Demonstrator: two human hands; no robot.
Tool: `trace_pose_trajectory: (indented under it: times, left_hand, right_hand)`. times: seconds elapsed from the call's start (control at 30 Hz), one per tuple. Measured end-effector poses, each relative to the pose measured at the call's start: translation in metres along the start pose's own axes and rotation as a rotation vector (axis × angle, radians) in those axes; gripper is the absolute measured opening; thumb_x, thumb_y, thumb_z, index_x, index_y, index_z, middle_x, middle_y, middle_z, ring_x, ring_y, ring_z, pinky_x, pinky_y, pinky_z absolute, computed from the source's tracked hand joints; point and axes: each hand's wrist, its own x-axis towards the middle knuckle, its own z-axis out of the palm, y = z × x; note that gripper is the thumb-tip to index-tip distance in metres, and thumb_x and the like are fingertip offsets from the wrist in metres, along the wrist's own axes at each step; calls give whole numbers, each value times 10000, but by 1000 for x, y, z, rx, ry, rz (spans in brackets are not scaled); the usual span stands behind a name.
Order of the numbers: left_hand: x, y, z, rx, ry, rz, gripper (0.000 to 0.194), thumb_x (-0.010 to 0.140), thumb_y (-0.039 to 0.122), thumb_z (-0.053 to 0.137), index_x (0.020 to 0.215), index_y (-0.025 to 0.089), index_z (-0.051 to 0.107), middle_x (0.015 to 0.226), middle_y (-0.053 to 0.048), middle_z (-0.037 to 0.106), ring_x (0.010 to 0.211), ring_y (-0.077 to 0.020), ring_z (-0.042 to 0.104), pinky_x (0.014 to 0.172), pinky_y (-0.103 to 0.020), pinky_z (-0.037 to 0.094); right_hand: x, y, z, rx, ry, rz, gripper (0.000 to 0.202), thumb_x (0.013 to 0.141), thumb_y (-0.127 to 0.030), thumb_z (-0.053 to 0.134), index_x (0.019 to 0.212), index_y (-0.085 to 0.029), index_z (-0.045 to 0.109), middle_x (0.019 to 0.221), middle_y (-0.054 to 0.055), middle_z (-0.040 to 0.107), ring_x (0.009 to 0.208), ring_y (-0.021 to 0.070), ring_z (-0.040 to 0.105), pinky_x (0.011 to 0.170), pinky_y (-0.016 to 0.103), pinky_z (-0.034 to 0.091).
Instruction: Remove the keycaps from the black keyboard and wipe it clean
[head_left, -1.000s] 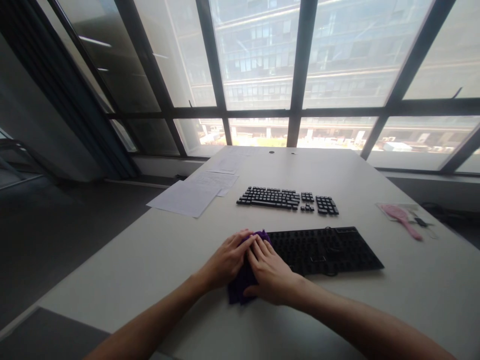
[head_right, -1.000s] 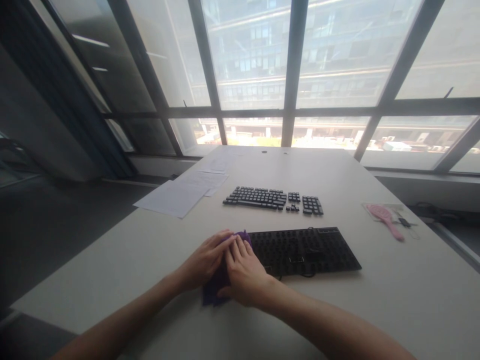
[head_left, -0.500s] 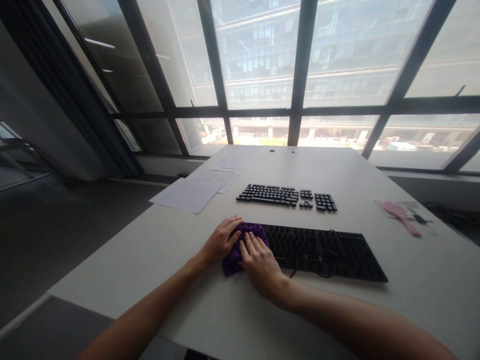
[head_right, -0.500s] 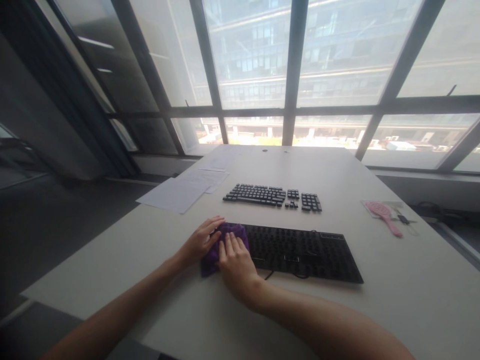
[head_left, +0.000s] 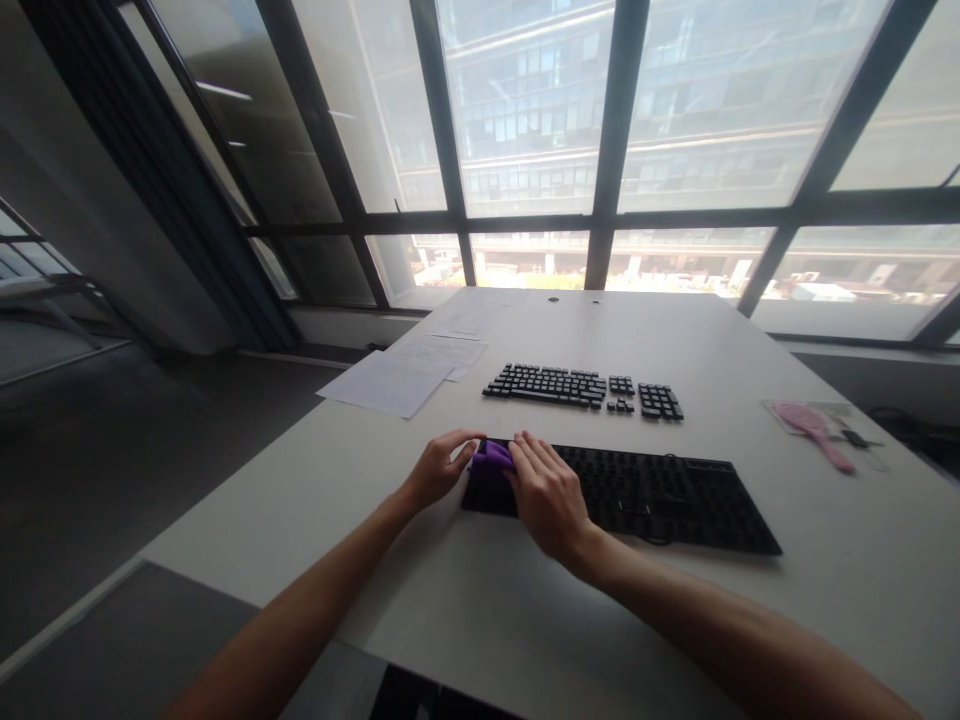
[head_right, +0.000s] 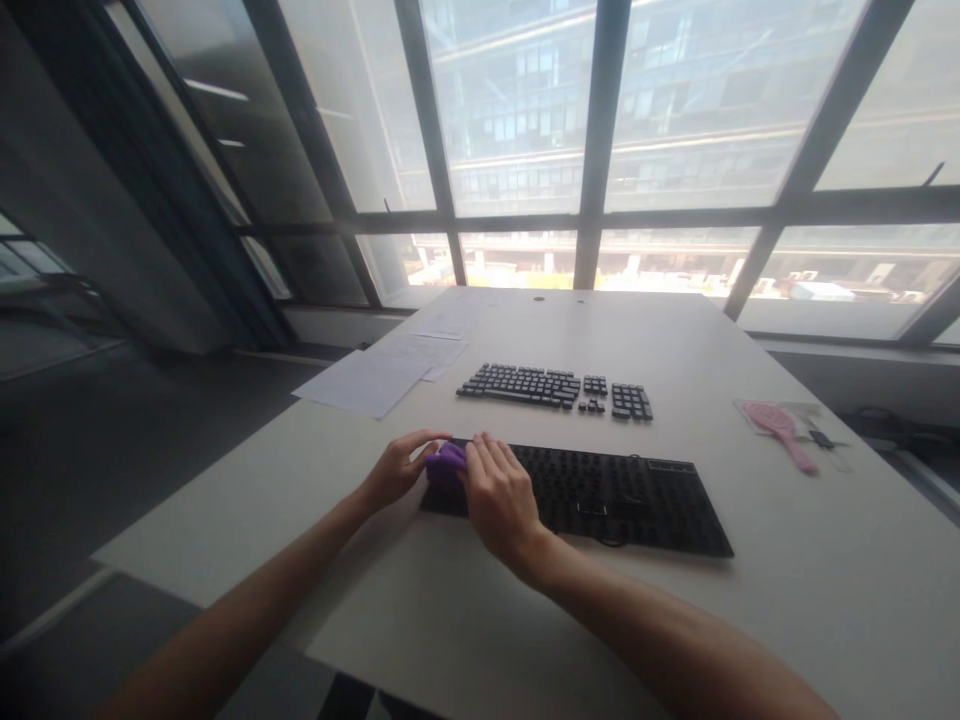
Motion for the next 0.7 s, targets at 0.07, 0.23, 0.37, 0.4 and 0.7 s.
trace_pose_trajectory:
  times: [0.07, 0.23, 0.37, 0.4, 0.7]
  left_hand:
    - [-1, -1, -4, -66, -144, 52, 511, 952, 518, 495, 1345, 199, 570, 1362, -113, 591, 1278, -266, 534, 1115, -434, 391]
    - [-7, -7, -7, -136, -472, 146, 1232, 618, 650, 798, 1573, 250, 130, 1637, -125, 128, 1501, -356, 107, 1220, -497, 146]
    - [-9, -15, -1, -82, -498, 156, 1355, 551, 616, 853, 1577, 262, 42, 1645, -134, 45, 1504, -374, 21, 1219, -530, 83]
    - [-9, -16, 0, -65, -500, 162, 1369, 541, 606, 863, 1577, 261, 36, 1644, -138, 37, 1504, -376, 19, 1219, -533, 79]
    - [-9, -13, -5, -23, -540, 82, 1360, 565, 552, 875, 1572, 286, 1, 1646, -126, 24, 1504, -373, 38, 1213, -543, 137]
  right_hand:
    - [-2, -2, 2, 15, -57, -26, 393, 1010, -210, 420, 1347, -68, 562, 1425, 186, 538, 1382, 275, 438, 1161, 441, 336]
    - [-9, -11, 16, 49, -226, -88, 472, 924, -162, 519, 1390, -86, 519, 1495, 200, 448, 1421, 320, 365, 1159, 491, 320]
    - [-10, -11, 18, 70, -276, -118, 455, 893, -156, 537, 1339, -69, 560, 1487, 208, 456, 1430, 304, 352, 1178, 468, 293]
    - [-10, -11, 17, 74, -285, -126, 454, 877, -140, 542, 1324, -63, 572, 1477, 205, 470, 1424, 301, 364, 1180, 456, 295]
    - [-6, -4, -3, 161, -26, 82, 282, 941, -191, 491, 1142, -127, 679, 1330, 142, 631, 1259, 260, 571, 1077, 389, 440]
